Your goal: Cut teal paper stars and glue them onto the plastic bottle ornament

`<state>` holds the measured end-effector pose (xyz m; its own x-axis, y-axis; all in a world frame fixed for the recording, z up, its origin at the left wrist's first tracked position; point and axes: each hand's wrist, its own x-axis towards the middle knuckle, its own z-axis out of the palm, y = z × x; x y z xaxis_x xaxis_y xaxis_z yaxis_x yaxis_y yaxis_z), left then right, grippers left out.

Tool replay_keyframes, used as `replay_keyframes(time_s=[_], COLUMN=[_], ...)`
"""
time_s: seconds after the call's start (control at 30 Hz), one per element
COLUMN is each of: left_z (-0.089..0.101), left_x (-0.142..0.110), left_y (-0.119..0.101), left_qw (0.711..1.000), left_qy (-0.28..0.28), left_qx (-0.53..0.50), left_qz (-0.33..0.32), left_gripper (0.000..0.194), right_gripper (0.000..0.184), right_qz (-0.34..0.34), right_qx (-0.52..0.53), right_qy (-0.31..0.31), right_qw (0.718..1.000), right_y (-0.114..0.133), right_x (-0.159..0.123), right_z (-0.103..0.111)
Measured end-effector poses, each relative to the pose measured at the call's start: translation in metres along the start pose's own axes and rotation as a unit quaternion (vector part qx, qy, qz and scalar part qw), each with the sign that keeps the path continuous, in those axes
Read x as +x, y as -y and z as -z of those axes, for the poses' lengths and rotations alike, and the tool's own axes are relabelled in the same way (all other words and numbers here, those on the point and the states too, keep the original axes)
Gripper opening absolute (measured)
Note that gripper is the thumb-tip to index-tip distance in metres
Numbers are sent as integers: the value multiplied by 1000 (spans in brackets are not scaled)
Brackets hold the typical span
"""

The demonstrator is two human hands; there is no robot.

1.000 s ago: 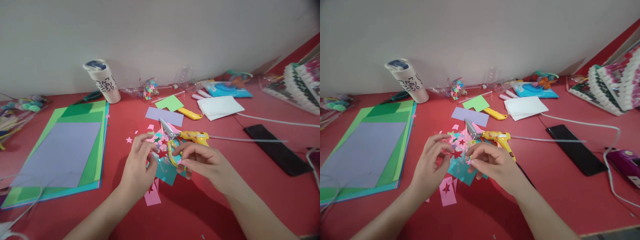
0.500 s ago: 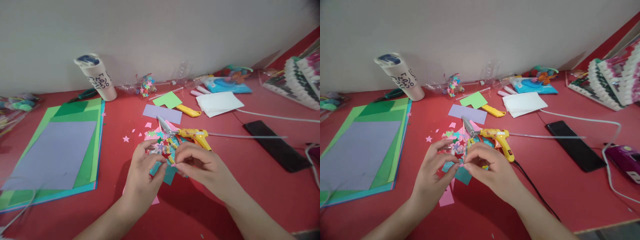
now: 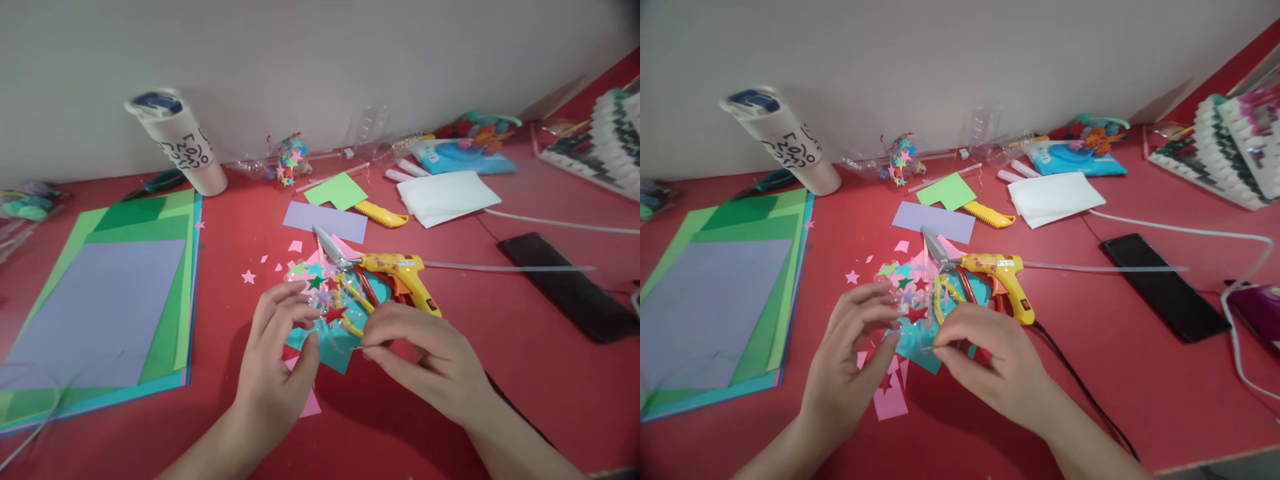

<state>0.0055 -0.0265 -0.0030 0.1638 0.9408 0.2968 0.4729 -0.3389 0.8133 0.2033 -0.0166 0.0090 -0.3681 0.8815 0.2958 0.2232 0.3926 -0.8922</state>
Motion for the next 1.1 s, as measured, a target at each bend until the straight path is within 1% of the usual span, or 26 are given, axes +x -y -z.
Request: replay_keyframes(time_s=[0.1,0.17,0.23,0.3,0.37,0.43,0.53,0.6,0.7,0.77,0.83,0.9,0.97,1.03,1.1], left_z=[4,5,4,3,4,7,17,24,33,35,36,35,32,28,25], left_x=[-1,-3,-4,-6,-8,-10,-11,-11,-8,-5,-1,3,5,6,5], left_y=[-1,-1,-1,-1,0,0,2,3,7,11,16,20,23,23,21], left_qw=[996,989,982,979,983,991,998,998,998,998,996,997,996,995,995], left_qy=[1,6,9,11,14,14,6,4,-4,-8,7,39,66,69,60], left_qx=[-81,-126,-162,-176,-157,-111,-40,-21,0,50,90,66,5,-38,-48], left_qz=[43,73,95,104,98,78,48,52,65,43,19,27,53,68,71], left_gripper=[30,32,33,35,36,37,39,39,31,26,23,23,25,26,25], right_gripper=[20,22,24,25,22,19,16,16,16,14,12,12,11,11,10], right_qz=[-27,-59,-101,-137,-149,-143,-133,-134,-133,-133,-139,-146,-149,-146,-145], right_qx=[30,86,160,193,166,122,88,82,74,67,59,55,54,54,56], right_qy=[-16,-16,5,26,27,20,21,30,35,30,23,19,12,-9,-45], right_qw=[999,994,982,971,974,982,987,987,988,988,988,988,987,988,987], right_y=[1,5,9,13,16,15,12,9,5,3,1,-1,-2,0,5], right_x=[-1,-4,-7,-7,-4,0,3,3,2,3,4,6,8,7,6], right_z=[1,0,-2,-6,-10,-12,-13,-12,-10,-8,-6,-4,-3,-1,0])
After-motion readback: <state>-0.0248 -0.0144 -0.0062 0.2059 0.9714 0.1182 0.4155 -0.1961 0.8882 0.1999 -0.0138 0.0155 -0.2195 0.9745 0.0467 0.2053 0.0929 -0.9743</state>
